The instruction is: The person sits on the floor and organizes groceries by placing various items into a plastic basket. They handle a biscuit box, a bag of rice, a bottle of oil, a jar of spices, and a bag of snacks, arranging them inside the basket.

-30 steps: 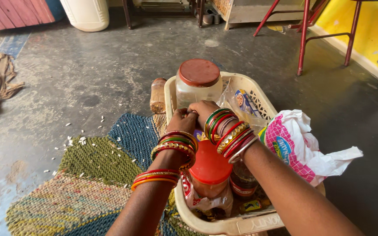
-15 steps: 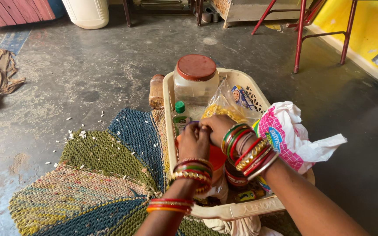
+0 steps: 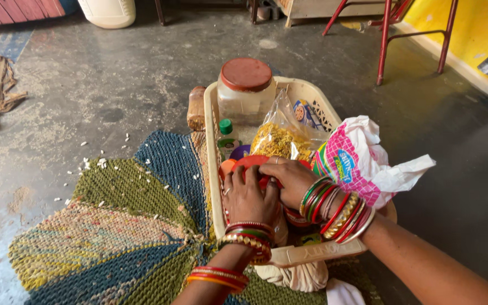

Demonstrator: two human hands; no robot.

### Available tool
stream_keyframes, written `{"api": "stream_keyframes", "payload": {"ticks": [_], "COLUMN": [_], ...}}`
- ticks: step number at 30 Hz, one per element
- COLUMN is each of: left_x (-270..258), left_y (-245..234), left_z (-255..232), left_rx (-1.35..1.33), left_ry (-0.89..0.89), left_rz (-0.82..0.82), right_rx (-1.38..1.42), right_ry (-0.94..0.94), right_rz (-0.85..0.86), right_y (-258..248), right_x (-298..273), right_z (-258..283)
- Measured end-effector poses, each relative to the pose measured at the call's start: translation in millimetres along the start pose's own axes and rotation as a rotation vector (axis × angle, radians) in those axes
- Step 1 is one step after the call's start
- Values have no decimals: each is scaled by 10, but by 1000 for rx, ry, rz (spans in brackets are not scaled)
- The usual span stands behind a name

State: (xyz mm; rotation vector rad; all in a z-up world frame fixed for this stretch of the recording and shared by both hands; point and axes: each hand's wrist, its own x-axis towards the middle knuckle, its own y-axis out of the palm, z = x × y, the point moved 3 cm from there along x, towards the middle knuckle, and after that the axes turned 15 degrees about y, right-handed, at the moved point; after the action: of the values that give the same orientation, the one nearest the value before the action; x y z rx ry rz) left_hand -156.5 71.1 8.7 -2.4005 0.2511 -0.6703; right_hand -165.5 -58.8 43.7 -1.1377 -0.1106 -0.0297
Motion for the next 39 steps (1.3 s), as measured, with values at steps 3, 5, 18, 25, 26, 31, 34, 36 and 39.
{"api": "stream_keyframes", "payload": {"ticks": [3, 5, 18, 25, 26, 31, 34, 36, 39], "left_x": [-50, -78, -484, -607, -599, -551, -552, -572, -570], "left_y": [34, 58, 30, 2, 7, -48, -142, -182, -209], "left_z": [38, 78, 80, 54, 58, 50, 38, 70, 144], "left_rx": [-20, -15, 0, -98, -99, 5, 27, 16, 22], "left_ry": [42, 69, 203, 104, 57, -40, -5, -27, 38], "left_rz": [-14, -4, -18, -94, -78, 227, 324, 396, 420], "right_rx": [-11, -40, -156, -56, -34, 60, 106, -38, 1], "right_ry": [-112, -168, -460, -336, -316, -424, -479, -304, -286], "right_rz": [-16, -69, -100, 270, 314, 359, 271, 479, 517], "right_y": [-27, -46, 213, 346, 358, 423, 556, 730, 851], "right_x": [-123, -237, -731, -748, -743, -786, -784, -736, -695], "right_z": [99, 157, 123, 18, 12, 40, 66, 12, 36]}}
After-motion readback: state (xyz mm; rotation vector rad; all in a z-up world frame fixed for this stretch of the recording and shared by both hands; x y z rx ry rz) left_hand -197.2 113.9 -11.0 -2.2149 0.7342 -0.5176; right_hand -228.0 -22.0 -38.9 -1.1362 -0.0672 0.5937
